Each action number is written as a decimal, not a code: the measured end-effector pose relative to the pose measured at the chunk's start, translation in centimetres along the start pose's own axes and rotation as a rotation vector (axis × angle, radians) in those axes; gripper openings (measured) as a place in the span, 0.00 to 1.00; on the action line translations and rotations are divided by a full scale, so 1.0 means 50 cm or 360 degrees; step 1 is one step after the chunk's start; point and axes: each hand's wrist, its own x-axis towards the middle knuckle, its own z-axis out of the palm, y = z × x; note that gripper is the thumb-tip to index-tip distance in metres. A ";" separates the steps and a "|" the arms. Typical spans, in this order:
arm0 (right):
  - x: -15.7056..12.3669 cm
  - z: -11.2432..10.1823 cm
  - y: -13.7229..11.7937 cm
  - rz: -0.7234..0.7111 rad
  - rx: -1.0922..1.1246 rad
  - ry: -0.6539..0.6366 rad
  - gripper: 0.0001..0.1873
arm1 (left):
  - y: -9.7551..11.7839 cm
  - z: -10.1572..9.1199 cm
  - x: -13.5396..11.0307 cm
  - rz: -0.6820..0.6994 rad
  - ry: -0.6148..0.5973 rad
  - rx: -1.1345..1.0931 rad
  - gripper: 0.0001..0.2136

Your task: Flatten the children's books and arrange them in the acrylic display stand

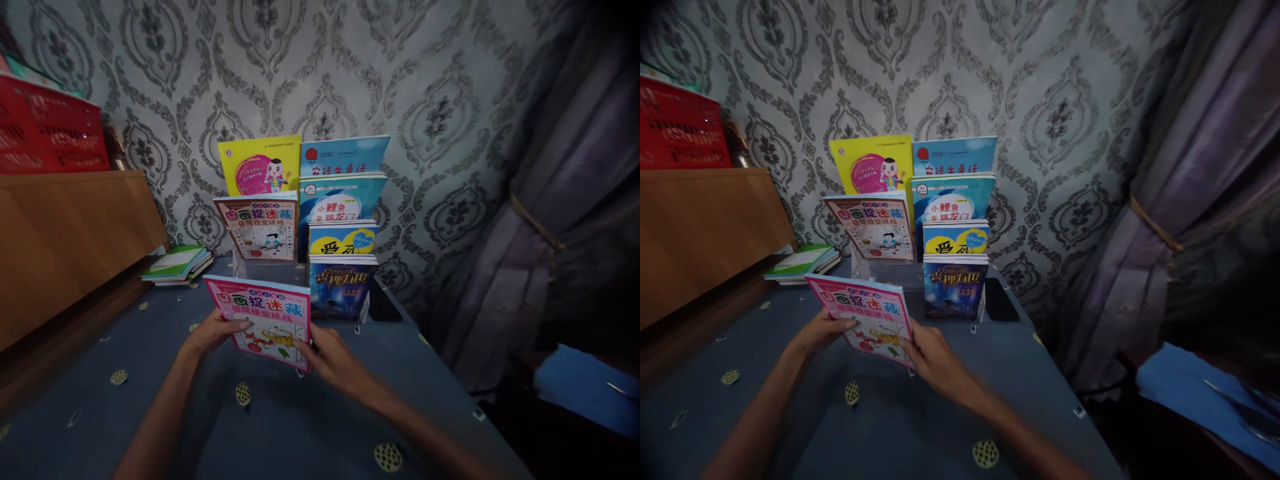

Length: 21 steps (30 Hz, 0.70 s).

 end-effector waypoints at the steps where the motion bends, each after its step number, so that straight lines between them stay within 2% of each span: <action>1: 0.009 -0.004 -0.002 -0.0010 -0.0038 0.0011 0.18 | 0.009 -0.004 0.004 0.0006 0.0005 0.0053 0.23; 4: 0.034 -0.013 -0.004 -0.0051 -0.0162 0.0022 0.17 | 0.038 -0.019 0.010 -0.0029 -0.0004 0.0288 0.24; 9: 0.063 -0.029 -0.010 -0.0110 -0.0215 -0.0128 0.16 | 0.089 -0.043 0.013 -0.0086 -0.0073 0.0716 0.22; 14: 0.088 -0.047 -0.020 -0.0087 -0.0261 -0.0180 0.16 | 0.150 -0.041 0.019 -0.0053 -0.0140 0.1140 0.18; 18: 0.120 -0.067 -0.025 -0.0075 -0.0361 -0.0225 0.14 | 0.177 -0.032 0.022 -0.0057 -0.0009 0.1264 0.17; 21: 0.146 -0.080 -0.029 -0.0112 -0.0447 -0.0198 0.13 | 0.180 -0.023 0.025 0.0062 0.0164 0.1175 0.21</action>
